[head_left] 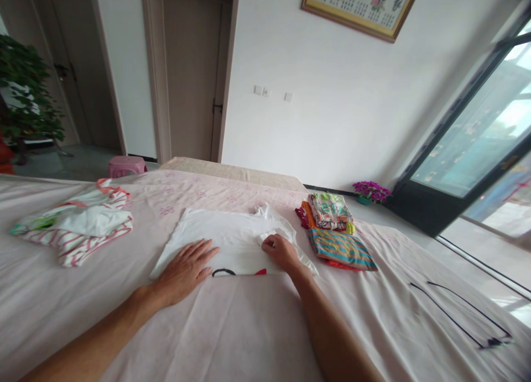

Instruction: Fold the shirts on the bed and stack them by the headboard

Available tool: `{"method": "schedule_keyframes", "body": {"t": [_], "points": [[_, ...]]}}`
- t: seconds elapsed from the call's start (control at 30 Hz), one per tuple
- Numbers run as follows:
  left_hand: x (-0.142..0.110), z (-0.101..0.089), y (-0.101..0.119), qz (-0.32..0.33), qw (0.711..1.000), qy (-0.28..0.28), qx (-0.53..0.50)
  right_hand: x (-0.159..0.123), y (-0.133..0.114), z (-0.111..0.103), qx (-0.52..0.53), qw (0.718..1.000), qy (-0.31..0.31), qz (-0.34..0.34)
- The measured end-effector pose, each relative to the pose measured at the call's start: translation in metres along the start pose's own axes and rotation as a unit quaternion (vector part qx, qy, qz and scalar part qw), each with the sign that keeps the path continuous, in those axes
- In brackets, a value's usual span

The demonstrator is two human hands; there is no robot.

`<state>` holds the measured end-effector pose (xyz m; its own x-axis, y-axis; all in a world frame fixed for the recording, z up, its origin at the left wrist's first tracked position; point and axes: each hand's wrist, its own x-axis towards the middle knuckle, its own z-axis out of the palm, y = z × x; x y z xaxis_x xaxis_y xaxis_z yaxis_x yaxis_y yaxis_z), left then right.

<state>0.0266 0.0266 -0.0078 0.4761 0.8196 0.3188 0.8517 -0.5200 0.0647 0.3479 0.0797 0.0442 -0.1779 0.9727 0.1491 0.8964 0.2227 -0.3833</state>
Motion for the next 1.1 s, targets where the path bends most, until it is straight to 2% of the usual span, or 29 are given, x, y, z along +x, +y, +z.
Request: {"method": "schedule_keyframes", "body": {"t": [0.13,0.27,0.43,0.57,0.67,0.73,0.8,0.9,1.1], "points": [[0.0,0.001,0.0,0.005,1.0,0.001,0.005,-0.001,0.001,0.002,0.002,1.0,0.016,0.006],[-0.001,0.001,0.001,0.005,1.0,0.0,0.015,0.002,-0.003,0.009,-0.01,0.996,0.052,0.066],[-0.001,-0.001,-0.001,-0.026,0.999,-0.003,0.029,0.003,-0.002,0.014,-0.025,0.994,0.065,0.082],[-0.001,-0.003,-0.008,-0.055,0.997,-0.032,0.033,-0.002,-0.001,0.012,-0.049,0.992,0.115,0.022],[0.0,-0.006,-0.009,-0.063,0.996,-0.051,0.03,-0.008,-0.003,0.014,-0.074,0.983,0.136,-0.097],[0.0,-0.008,-0.009,-0.062,0.996,-0.06,0.026,-0.011,-0.003,0.019,-0.095,0.975,0.111,-0.169],[0.001,-0.01,-0.008,-0.061,0.996,-0.062,0.022,-0.013,-0.004,0.026,-0.12,0.972,0.064,-0.19],[0.0,-0.01,-0.011,-0.061,0.997,-0.053,0.022,-0.012,-0.003,0.035,-0.147,0.977,0.01,-0.157],[-0.001,-0.003,-0.028,-0.077,0.996,-0.027,0.041,-0.007,0.004,0.03,-0.16,0.983,-0.017,-0.084]]}}
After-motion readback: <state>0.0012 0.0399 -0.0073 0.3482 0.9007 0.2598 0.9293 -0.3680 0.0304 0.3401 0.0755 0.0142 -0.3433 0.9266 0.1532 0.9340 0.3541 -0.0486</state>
